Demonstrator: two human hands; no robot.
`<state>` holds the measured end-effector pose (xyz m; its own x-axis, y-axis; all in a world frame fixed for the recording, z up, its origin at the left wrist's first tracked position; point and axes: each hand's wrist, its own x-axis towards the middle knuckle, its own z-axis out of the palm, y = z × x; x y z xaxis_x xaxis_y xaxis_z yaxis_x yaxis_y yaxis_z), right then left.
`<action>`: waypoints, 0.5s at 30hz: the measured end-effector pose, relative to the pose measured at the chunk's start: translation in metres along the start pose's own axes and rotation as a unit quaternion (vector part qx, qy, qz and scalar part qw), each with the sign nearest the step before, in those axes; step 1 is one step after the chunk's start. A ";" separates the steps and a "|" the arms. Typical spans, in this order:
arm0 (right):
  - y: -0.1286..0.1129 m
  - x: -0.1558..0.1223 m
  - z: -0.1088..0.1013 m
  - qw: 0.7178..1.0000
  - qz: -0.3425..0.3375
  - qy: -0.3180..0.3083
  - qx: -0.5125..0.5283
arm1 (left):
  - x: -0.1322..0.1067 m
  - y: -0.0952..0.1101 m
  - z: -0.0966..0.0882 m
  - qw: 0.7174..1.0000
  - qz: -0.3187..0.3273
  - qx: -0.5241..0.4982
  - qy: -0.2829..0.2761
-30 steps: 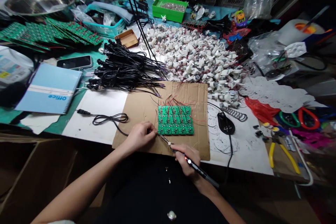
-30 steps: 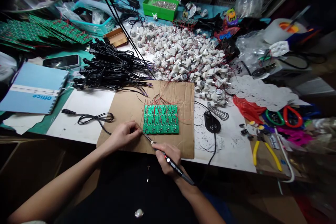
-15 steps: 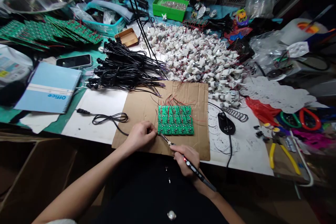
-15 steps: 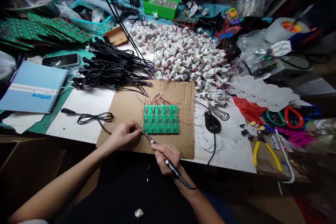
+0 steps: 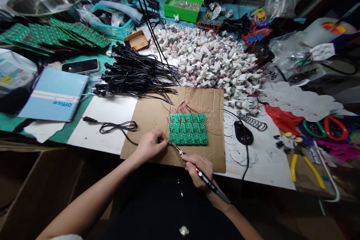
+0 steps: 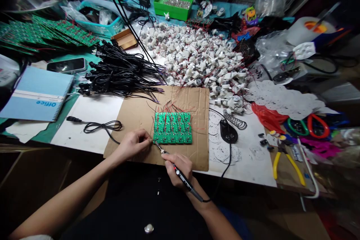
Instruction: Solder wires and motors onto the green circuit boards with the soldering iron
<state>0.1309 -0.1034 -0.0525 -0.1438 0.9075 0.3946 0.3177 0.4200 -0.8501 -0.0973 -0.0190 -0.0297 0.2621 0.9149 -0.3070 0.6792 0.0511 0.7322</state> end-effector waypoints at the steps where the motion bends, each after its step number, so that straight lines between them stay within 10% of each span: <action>1: 0.000 0.000 0.000 1.000 -0.007 0.000 -0.007 | 0.000 0.000 0.000 1.000 -0.002 0.000 0.003; 15: 0.004 -0.010 0.001 0.993 0.075 0.052 0.080 | 0.000 -0.001 0.004 1.000 -0.018 0.001 0.021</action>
<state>0.1332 -0.1111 -0.0602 -0.0060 0.9582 0.2860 0.1740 0.2826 -0.9433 -0.0947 -0.0210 -0.0327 0.2084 0.9284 -0.3075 0.6889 0.0839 0.7200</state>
